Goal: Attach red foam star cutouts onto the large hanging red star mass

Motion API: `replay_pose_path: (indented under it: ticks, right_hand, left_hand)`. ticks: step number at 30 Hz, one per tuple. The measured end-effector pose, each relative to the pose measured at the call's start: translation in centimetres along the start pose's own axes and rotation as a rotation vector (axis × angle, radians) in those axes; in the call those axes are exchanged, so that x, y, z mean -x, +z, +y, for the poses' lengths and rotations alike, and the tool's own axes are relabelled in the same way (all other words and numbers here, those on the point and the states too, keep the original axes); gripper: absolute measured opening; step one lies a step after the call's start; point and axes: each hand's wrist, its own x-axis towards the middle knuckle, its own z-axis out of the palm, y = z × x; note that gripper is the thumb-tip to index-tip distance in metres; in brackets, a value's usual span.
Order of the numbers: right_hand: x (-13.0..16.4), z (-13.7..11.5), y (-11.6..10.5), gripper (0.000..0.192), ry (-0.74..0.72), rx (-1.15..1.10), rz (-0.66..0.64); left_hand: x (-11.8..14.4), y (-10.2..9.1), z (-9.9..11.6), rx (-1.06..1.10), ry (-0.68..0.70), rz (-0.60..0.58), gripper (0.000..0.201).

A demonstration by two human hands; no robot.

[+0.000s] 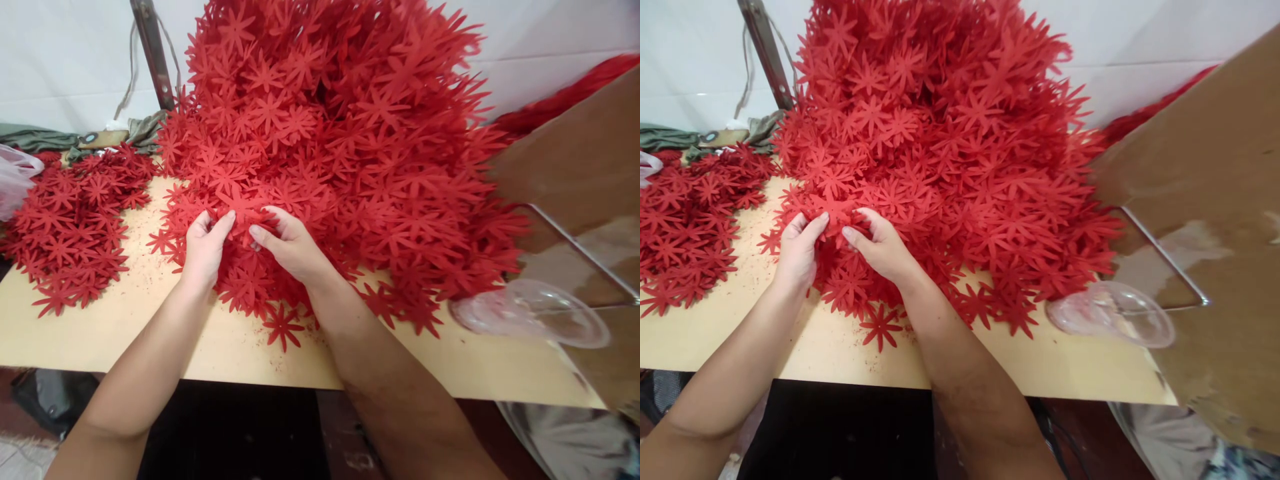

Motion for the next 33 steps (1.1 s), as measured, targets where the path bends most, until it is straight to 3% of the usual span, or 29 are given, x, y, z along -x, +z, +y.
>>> replay_pose_path:
  ticks: [8,16,25,33]
  right_hand:
    - [-0.4,1.0,-0.3,0.036,-0.097,0.06,0.14]
    - [-0.6,0.4,-1.1,0.045,-0.056,-0.017,0.252]
    - [-0.4,0.1,-1.2,0.052,0.066,-0.136,0.049]
    - [-0.3,0.0,-1.1,0.049,0.054,-0.136,0.074]
  left_hand:
    - [0.4,0.3,-0.1,-0.1,-0.011,-0.035,0.029]
    - [-0.7,-0.3,-0.4,-0.063,0.001,0.037,0.028]
    - [-0.1,0.1,-0.5,-0.079,0.016,-0.079,0.035]
    - [0.1,0.1,-0.4,-0.033,0.008,-0.086,0.034]
